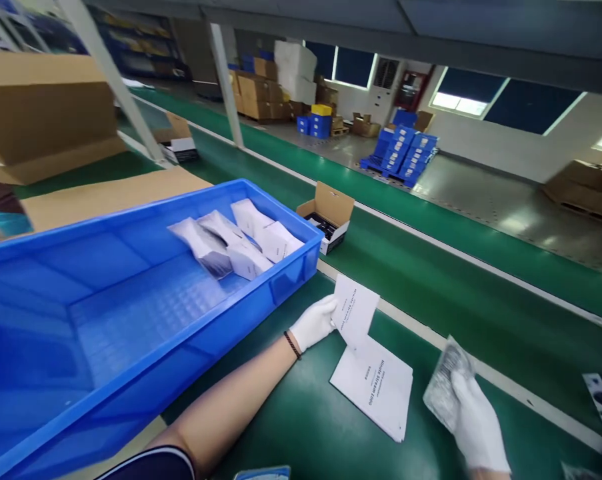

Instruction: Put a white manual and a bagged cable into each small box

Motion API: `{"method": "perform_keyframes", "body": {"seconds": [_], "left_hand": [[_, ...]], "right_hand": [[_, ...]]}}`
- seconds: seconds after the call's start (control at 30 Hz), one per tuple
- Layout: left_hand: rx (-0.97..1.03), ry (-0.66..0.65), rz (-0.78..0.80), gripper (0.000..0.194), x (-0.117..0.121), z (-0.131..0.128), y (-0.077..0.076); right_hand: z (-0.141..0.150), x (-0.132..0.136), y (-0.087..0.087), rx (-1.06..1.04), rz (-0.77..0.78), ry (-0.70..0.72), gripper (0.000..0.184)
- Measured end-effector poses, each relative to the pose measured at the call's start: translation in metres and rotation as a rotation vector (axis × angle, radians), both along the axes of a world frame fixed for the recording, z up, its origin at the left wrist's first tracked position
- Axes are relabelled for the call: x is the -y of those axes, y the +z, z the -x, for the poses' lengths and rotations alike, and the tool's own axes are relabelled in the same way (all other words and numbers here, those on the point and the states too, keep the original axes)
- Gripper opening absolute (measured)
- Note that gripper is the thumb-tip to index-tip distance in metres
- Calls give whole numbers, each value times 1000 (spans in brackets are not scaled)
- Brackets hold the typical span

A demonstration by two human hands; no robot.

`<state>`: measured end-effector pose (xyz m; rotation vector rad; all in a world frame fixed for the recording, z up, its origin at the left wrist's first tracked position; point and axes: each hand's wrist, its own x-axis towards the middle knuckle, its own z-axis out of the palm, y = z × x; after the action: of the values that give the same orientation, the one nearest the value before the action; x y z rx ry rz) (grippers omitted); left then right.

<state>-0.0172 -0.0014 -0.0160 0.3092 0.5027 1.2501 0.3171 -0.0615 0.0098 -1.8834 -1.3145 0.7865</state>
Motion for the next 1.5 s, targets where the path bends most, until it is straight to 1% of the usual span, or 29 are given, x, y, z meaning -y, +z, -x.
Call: {"method": "perform_keyframes", "body": {"seconds": [0.03,0.07,0.13,0.17,0.2,0.27,0.33,0.37,0.43,0.53,0.6,0.67,0.73,0.8,0.87,0.93,1.03,1.13,1.2,1.27,1.33,1.37,1.43,1.47,1.5], "left_hand": [[0,-8,4,25,0,0,1],[-1,-12,5,24,1,1,2],[-8,-18,7,23,1,2,3],[-14,-21,9,23,2,3,3],[-23,-26,11,23,2,4,3],[-43,-38,13,22,2,5,3],[-50,-32,8,21,2,7,3],[-50,-26,6,20,1,7,4],[-52,-16,12,20,1,8,6],[-57,-17,36,20,-1,7,8],[-43,-14,49,18,-2,7,9],[-18,-9,59,16,-3,6,8],[1,-9,75,15,-4,6,8],[6,-6,91,16,-5,6,8],[0,-4,99,17,-5,6,8],[1,-8,99,17,-6,6,9],[15,-7,107,16,-6,6,10],[17,6,100,16,-7,4,8],[-6,14,74,19,-8,3,5],[-57,53,39,25,-8,2,2],[-140,131,17,32,-10,2,0],[-185,176,16,36,-10,3,0],[-261,252,38,44,-13,3,-1],[-288,275,52,47,-14,4,-1],[-307,290,60,49,-15,4,0]], "right_hand": [[8,-6,6,-32,11,-6,67],[17,-14,15,-71,3,17,63],[42,-34,41,-114,-64,214,60],[56,-46,56,-73,-109,312,57],[70,-58,71,16,-118,400,51],[101,-84,99,255,-166,526,40],[133,-111,119,479,-253,646,35],[149,-126,126,573,-284,669,36],[178,-156,135,714,-294,691,37],[213,-199,139,807,-286,722,34],[233,-226,140,794,-299,733,34],[251,-248,138,727,-288,733,36],[267,-266,133,647,-258,732,38],[279,-279,123,645,-205,736,39],[285,-286,110,711,-134,752,37],[285,-289,96,788,-54,770,34],[279,-289,79,865,-8,770,36],[272,-286,67,903,-5,839,43],[266,-285,64,908,20,909,45],[257,-282,68,911,51,952,47],[242,-275,80,900,43,963,46],[233,-268,88,872,-9,944,44],[213,-245,103,772,-197,883,44],[204,-229,107,731,-300,885,45],[196,-210,108,717,-391,923,46]]}}
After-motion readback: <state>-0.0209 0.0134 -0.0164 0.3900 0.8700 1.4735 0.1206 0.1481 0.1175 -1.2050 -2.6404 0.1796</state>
